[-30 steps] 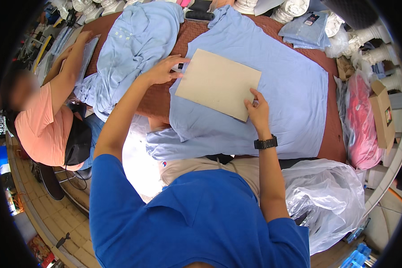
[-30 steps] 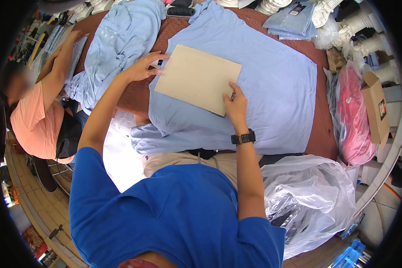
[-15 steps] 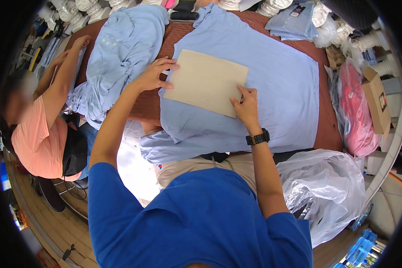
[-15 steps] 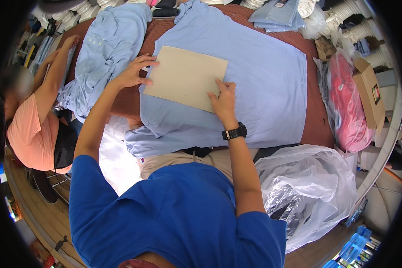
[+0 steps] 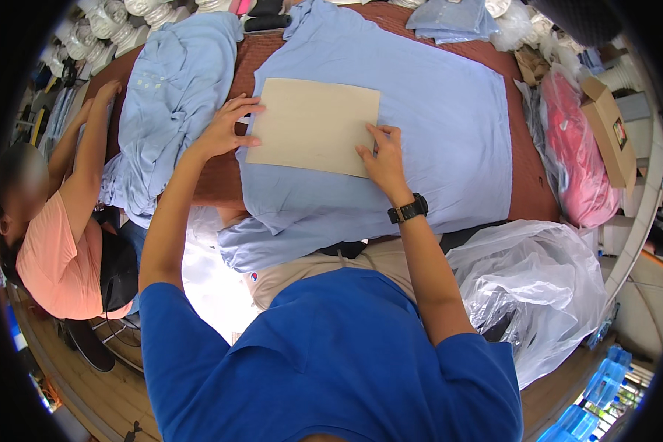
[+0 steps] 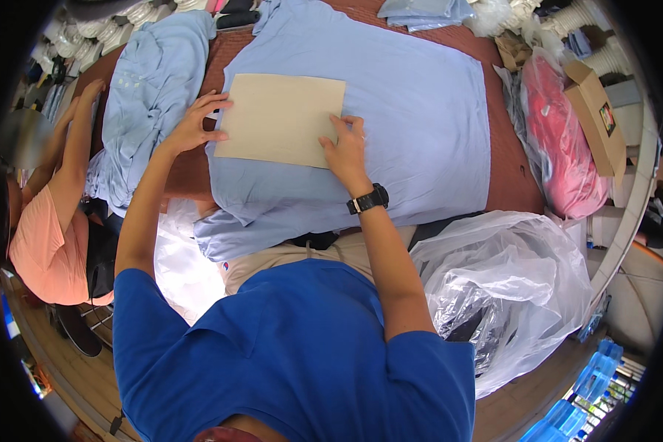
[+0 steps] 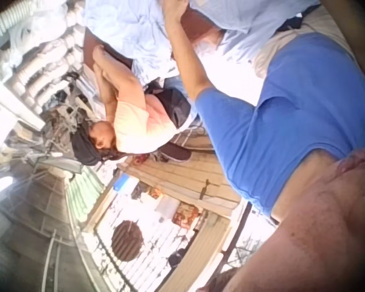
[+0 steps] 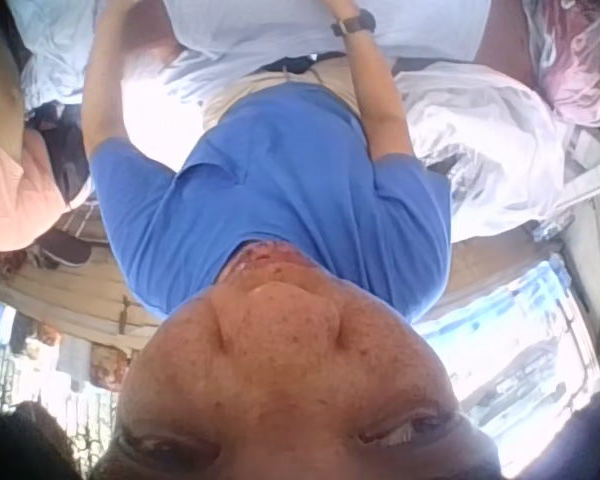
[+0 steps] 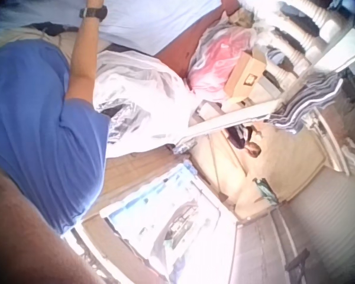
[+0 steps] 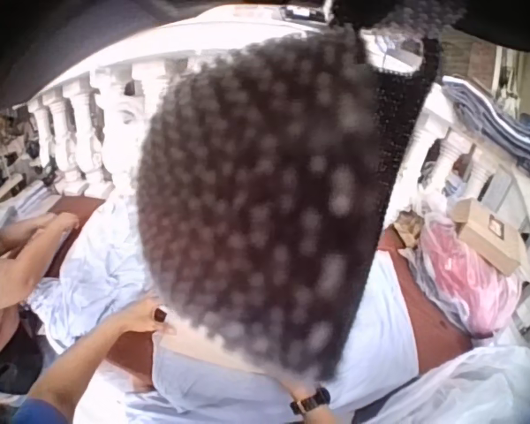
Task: The person buttons a light blue shirt, smooths it out on a work surface, places a cardboard insert inside, and folds the shirt before sliding it into a plastic bag and sealing it.
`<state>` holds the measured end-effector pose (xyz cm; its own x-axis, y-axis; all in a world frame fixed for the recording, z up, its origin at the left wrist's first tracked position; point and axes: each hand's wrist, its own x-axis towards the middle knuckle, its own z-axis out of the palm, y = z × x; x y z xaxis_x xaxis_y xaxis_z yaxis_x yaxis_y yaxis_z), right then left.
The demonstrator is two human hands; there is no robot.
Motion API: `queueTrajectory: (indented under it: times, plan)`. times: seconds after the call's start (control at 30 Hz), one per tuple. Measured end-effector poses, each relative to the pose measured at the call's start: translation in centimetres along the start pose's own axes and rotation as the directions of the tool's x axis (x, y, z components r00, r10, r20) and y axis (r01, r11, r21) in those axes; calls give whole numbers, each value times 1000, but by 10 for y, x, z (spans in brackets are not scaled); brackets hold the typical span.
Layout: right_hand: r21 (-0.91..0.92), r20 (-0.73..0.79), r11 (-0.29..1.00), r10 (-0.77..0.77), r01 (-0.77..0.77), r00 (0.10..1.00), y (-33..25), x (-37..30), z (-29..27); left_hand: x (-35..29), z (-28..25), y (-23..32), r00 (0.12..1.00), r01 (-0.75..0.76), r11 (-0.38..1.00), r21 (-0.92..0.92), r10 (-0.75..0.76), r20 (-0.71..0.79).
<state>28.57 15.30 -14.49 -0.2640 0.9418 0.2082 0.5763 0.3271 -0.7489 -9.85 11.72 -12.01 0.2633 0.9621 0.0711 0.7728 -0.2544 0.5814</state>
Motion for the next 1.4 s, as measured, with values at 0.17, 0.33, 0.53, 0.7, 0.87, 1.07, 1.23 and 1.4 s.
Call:
queueTrajectory:
  times: [0.17, 0.33, 0.53, 0.7, 0.87, 1.07, 1.23, 1.4]
  plan:
    - [110, 15, 992, 59, -60, 998, -9, 1, -11, -2, 1, 0, 1000, 12, 1000, -29, -12, -18]
    - [180, 19, 981, 74, -76, 997, -19, 1, -18, -1, 0, -1, 999, 4, 995, -98, -7, -32]
    - [138, 3, 989, 53, -53, 999, -10, -1, -11, -1, 0, -1, 998, 30, 989, -142, -38, -50]
    - [135, 19, 989, 51, -53, 999, -12, 1, -13, -2, 0, -5, 997, 48, 980, -191, -59, -56]
    - [147, 40, 989, 28, -34, 999, -12, -1, -14, -2, 0, -5, 996, 53, 978, -204, -67, -63]
    - [179, 109, 983, 32, -51, 994, 6, 7, -25, 1, 1, -7, 998, 18, 990, -139, -26, -54]
    - [214, 189, 964, 118, -158, 975, 12, 12, -29, 0, 3, -7, 997, 25, 990, -139, -35, -67]
    - [229, 164, 962, 114, -150, 980, 13, 9, -21, 0, 1, -8, 998, 9, 989, -145, -18, -63]
